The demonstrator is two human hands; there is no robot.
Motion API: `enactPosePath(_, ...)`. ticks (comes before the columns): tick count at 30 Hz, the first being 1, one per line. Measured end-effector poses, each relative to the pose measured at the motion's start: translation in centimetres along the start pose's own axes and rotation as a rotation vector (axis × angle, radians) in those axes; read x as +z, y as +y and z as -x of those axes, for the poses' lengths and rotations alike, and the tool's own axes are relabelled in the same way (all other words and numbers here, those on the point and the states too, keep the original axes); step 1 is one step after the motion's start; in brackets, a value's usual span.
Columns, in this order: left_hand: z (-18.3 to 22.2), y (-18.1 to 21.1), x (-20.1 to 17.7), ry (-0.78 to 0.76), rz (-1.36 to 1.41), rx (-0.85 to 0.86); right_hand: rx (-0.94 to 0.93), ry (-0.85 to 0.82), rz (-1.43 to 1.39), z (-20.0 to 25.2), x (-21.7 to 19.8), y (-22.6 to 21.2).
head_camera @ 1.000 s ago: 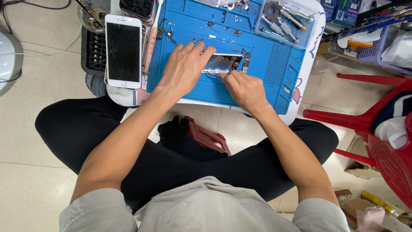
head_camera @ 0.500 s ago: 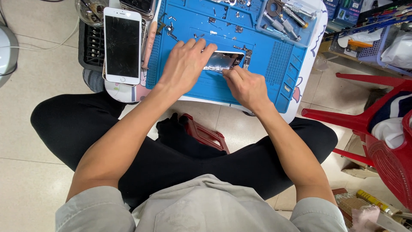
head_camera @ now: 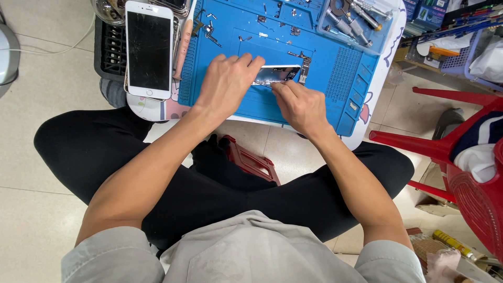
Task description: The person works on a disassembled white smartphone placed on a blue anti-static mat. They use tweezers to handle small internal components and a screwdriver to tighten screws on the device's frame. The person also picks up and turns over the phone to inspect its sides and back.
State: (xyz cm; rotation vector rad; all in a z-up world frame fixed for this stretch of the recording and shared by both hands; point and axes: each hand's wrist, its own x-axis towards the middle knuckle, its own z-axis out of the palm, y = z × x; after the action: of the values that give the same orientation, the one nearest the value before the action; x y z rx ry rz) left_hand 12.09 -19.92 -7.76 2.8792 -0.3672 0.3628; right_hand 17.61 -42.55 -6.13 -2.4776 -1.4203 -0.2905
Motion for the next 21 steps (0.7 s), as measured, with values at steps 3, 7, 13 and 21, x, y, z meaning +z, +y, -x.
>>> enactPosePath(3,0.0,-0.1,0.0,0.088,-0.064,0.043,0.002,0.024,-0.037,0.0,0.0,0.0)
enactPosePath(7,-0.5,0.6,-0.2,0.09,-0.232,-0.018,-0.06,0.054,-0.048,0.8,1.1,0.7)
enactPosePath(13,-0.6,0.5,1.0,0.101,-0.257,-0.025,0.008,0.052,-0.061,1.1,1.9,0.7)
enactPosePath(21,-0.6,0.6,1.5,0.088,-0.279,-0.025,0.022,0.04,-0.043,1.0,1.9,0.5)
